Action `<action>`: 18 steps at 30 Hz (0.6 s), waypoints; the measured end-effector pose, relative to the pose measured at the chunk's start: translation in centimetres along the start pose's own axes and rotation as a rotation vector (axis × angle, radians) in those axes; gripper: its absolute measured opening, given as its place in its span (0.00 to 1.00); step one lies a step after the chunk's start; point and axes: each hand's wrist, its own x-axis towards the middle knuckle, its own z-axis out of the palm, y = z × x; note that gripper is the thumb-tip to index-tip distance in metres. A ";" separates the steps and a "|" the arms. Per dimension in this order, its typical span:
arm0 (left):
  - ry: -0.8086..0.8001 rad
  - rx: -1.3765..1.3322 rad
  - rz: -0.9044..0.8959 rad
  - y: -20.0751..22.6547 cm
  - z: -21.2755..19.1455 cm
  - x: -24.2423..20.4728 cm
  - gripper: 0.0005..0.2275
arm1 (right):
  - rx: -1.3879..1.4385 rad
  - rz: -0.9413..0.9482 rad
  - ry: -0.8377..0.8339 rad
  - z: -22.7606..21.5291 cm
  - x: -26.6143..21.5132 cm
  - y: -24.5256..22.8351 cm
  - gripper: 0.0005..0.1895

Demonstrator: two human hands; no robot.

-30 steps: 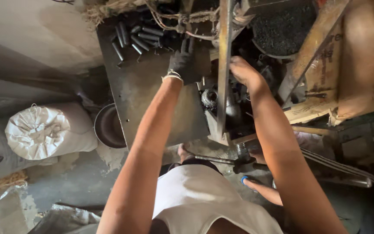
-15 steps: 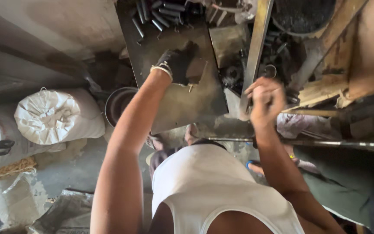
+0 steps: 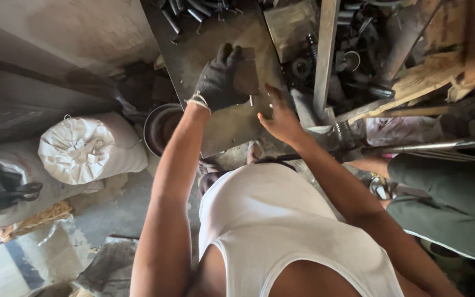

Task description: The person repeatedly places small metal pieces into a manual press, operates the lever to compress them, and removes the formed parts. The person handles the pieces one at a time and cycles the press throughout the clip.

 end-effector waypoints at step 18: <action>0.589 -0.064 -0.503 1.9 4.6 -5.6 0.26 | -0.097 0.001 0.210 7.2 4.2 0.2 0.45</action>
